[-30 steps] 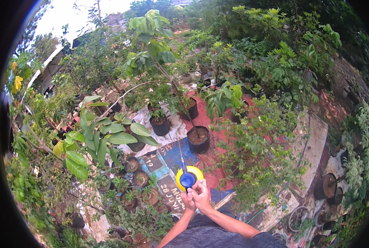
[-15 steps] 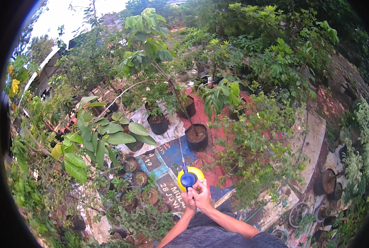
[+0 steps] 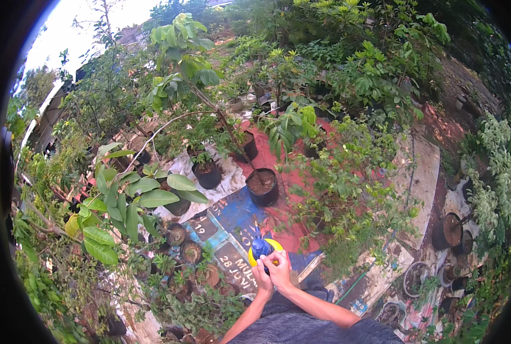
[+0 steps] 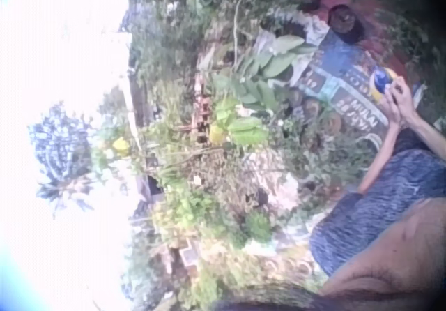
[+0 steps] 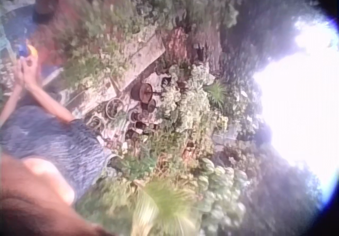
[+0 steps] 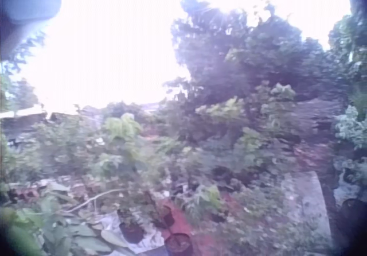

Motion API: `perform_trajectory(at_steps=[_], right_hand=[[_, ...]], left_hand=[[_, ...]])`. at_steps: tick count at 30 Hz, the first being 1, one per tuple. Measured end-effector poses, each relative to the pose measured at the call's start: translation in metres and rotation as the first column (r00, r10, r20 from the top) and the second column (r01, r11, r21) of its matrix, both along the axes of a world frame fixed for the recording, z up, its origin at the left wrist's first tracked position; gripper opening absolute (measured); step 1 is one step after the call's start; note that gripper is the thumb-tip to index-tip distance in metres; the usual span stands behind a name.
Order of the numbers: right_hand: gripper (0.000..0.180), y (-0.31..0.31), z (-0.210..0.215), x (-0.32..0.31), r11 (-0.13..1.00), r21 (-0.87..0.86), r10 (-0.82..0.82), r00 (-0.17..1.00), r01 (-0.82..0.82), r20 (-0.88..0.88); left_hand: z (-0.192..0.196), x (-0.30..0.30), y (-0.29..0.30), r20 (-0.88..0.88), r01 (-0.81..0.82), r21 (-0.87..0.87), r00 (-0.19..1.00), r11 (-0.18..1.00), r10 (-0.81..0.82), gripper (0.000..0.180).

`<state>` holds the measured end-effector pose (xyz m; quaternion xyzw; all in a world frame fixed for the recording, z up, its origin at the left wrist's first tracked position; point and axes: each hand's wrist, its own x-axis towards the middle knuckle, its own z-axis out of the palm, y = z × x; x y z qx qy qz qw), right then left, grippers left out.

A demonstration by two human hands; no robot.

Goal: The person walks through a garden area and uses a handheld yellow and blue sprayer to water various potted plants and ground vegetation. The person moves between different sections, spraying foliage and soil in a continuous sequence.

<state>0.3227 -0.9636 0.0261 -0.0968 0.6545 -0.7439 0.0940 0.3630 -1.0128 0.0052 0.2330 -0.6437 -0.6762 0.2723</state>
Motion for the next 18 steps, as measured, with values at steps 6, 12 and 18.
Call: perform_trajectory(at_steps=[6, 12, 18], right_hand=[[0.023, 0.009, -0.007, 0.008, 0.989, 0.082, -0.12, 0.992, 0.122, -0.033], [0.023, 0.03, -0.006, 0.015, 0.969, 0.028, -0.245, 0.968, 0.244, 0.06], [0.023, 0.074, -0.007, 0.014, 0.927, 0.086, -0.366, 0.93, 0.366, -0.01]], left_hand=[[-0.004, 0.004, 0.005, 0.103, 0.117, 0.051, 0.987, 0.992, -0.122, 0.062], [-0.001, 0.001, 0.025, 0.114, 0.183, 0.037, 0.976, 0.982, -0.186, 0.058], [-0.004, -0.008, 0.06, 0.088, 0.353, -0.012, 0.932, 0.935, -0.351, 0.054]])
